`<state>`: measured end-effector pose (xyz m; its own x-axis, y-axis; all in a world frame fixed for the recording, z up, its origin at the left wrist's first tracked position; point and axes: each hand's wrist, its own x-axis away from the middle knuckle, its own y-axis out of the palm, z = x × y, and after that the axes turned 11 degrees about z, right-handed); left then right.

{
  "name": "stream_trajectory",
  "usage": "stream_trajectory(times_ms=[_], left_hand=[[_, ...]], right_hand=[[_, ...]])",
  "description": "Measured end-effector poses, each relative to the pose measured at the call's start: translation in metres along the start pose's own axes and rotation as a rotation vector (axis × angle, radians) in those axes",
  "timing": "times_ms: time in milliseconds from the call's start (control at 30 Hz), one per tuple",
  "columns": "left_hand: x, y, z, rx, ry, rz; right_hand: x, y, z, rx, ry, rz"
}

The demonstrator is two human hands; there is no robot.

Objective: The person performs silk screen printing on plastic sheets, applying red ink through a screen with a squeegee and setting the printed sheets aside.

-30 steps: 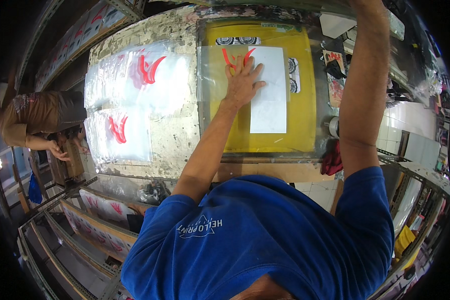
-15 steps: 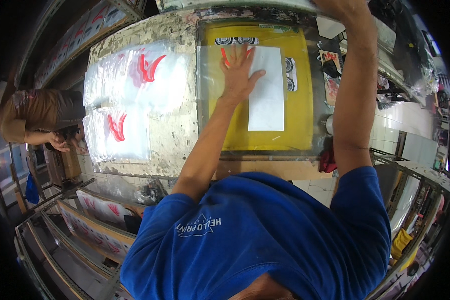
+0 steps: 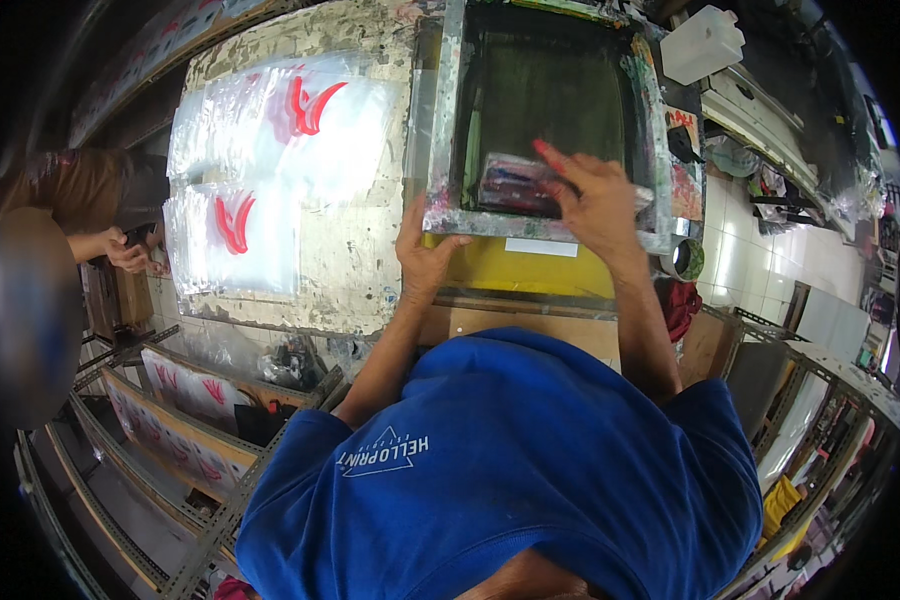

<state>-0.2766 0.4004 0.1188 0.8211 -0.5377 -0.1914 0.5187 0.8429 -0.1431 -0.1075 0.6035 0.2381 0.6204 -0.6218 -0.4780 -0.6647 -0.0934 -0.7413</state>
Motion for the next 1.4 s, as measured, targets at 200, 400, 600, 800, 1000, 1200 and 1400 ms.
stream_trajectory(times_ms=[200, 400, 600, 800, 1000, 1200, 1400], left_hand=[[0.003, -0.006, -0.013, -0.538, 0.284, -0.034], [0.005, -0.007, -0.006, -0.564, 0.288, -0.036], [0.008, -0.009, -0.005, -0.567, 0.270, -0.025], [0.014, -0.008, -0.012, -0.465, 0.227, -0.036], [0.007, -0.003, 0.013, -0.385, 0.263, 0.048], [-0.045, 0.009, 0.091, -0.249, 0.341, 0.231], [-0.117, 0.047, 0.175, 0.032, 0.227, 0.308]], right_hand=[[0.025, 0.046, 0.019, 0.241, 0.037, -0.286], [-0.045, 0.088, 0.080, 0.277, -0.039, -0.023], [-0.142, 0.126, 0.160, 0.296, -0.165, 0.068], [-0.216, 0.133, 0.216, 0.365, -0.169, 0.048], [-0.200, 0.081, 0.181, -0.426, 0.058, 0.129], [-0.125, -0.058, 0.027, -0.412, 0.322, -0.250], [-0.134, -0.116, -0.006, 0.231, -0.165, 0.174]])
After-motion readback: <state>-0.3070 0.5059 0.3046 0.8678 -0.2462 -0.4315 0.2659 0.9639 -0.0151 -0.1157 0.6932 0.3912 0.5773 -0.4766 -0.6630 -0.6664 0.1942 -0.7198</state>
